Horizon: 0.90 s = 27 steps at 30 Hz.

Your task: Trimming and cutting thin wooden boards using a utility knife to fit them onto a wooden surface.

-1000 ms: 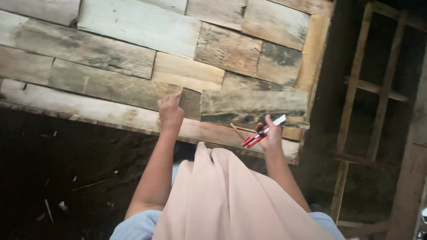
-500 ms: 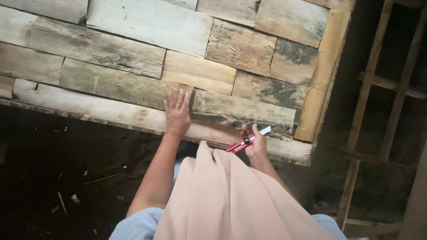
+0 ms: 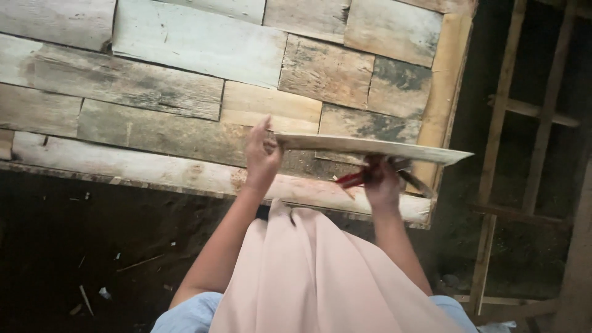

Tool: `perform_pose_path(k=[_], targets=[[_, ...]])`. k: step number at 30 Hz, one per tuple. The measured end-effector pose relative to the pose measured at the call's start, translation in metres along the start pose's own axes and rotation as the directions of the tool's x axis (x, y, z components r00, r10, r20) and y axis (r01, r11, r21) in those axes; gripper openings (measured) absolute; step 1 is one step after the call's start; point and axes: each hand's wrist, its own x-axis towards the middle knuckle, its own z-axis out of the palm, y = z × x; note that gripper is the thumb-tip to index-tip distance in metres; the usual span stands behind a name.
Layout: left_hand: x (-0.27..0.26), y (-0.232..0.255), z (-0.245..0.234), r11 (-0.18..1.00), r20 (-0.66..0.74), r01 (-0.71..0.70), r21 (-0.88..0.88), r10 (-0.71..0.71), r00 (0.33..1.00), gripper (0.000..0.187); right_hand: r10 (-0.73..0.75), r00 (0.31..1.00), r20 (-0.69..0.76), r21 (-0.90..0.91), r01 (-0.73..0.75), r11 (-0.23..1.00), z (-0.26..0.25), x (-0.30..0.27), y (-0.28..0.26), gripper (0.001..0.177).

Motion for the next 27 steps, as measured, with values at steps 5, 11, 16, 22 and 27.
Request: perform_pose_path(k=[5, 11, 16, 22, 27], targets=[[0.008, 0.035, -0.003, 0.931, 0.174, 0.088, -0.355, -0.027, 0.984, 0.033, 0.816, 0.557, 0.157, 0.849, -0.498, 0.177, -0.015, 0.022, 0.089, 0.017], [0.002, 0.035, -0.005, 0.958, 0.066, -0.247, -0.147, 0.258, 0.964, 0.029, 0.868, 0.369, 0.333, 0.874, -0.465, -0.138, -0.021, 0.003, 0.014, 0.02], [-0.003, 0.01, -0.013, 0.965, 0.138, -0.169, -0.202, 0.199, 0.97, 0.028, 0.668, 0.579, 0.468, 0.848, -0.506, -0.156, -0.042, -0.023, 0.053, 0.037], [-0.005, 0.008, -0.024, 0.968, 0.155, -0.242, -0.063, 0.249, 0.956, 0.033, 0.903, 0.28, 0.325, 0.729, -0.682, -0.05, -0.047, -0.021, 0.106, 0.027], [-0.017, -0.063, -0.04, 0.696, 0.13, -0.159, 0.701, 0.094, 0.987, 0.076, 0.911, 0.274, 0.308, 0.742, -0.668, -0.05, -0.039, -0.053, 0.118, 0.012]])
